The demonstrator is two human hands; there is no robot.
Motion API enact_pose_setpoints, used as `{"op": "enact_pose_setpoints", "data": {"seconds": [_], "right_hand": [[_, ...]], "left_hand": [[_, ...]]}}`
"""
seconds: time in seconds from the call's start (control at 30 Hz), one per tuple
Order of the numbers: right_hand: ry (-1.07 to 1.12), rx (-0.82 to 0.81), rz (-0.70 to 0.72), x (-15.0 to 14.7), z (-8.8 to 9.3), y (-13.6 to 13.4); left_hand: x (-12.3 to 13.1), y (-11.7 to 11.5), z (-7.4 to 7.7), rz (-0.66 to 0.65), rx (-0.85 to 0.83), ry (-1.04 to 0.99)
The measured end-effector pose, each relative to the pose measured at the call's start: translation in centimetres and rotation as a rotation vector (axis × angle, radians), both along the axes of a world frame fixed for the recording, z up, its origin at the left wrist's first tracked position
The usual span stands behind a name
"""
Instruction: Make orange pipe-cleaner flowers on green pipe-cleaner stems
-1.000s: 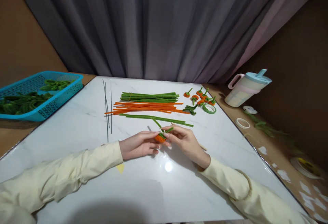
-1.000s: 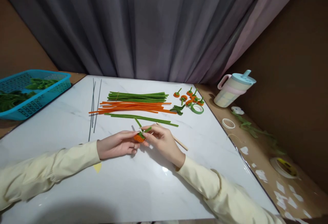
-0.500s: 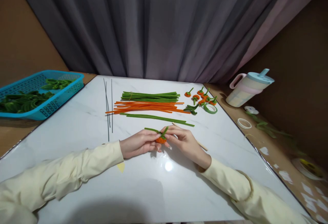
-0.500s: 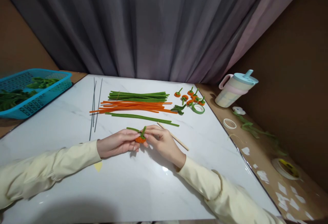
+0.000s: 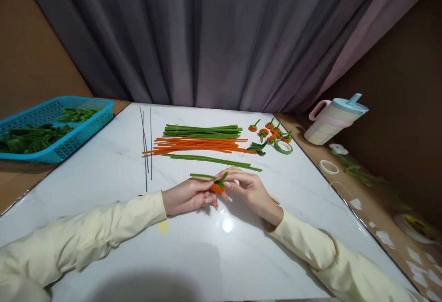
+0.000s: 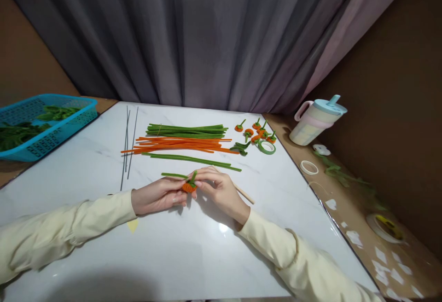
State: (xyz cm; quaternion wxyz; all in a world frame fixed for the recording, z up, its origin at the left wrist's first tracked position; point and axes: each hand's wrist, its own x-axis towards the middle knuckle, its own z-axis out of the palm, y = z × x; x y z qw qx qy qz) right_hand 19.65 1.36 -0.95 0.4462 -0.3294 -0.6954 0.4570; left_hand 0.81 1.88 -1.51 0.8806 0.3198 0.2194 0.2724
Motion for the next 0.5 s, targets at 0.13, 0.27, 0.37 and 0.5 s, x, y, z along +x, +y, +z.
{"op": "enact_pose_setpoints", "data": {"seconds": [0.13, 0.27, 0.37, 0.5], "right_hand": [[0.034, -0.113, -0.019, -0.05, -0.2, -0.12], [-0.006, -0.119, 0.011, 0.02, -0.04, -0.18], [-0.068, -0.083, 0.002, 0.16, 0.28, -0.12], [-0.123, -0.035, -0.015, 0.39, 0.53, -0.02]], "left_hand": [[-0.11, 0.01, 0.04, -0.016, -0.059, -0.018], [-0.2, -0.01, 0.09, -0.035, -0.093, -0.045], [-0.2, 0.16, 0.02, -0.047, -0.153, -0.088], [-0.21, 0.42, 0.0, -0.092, -0.233, -0.135]]}}
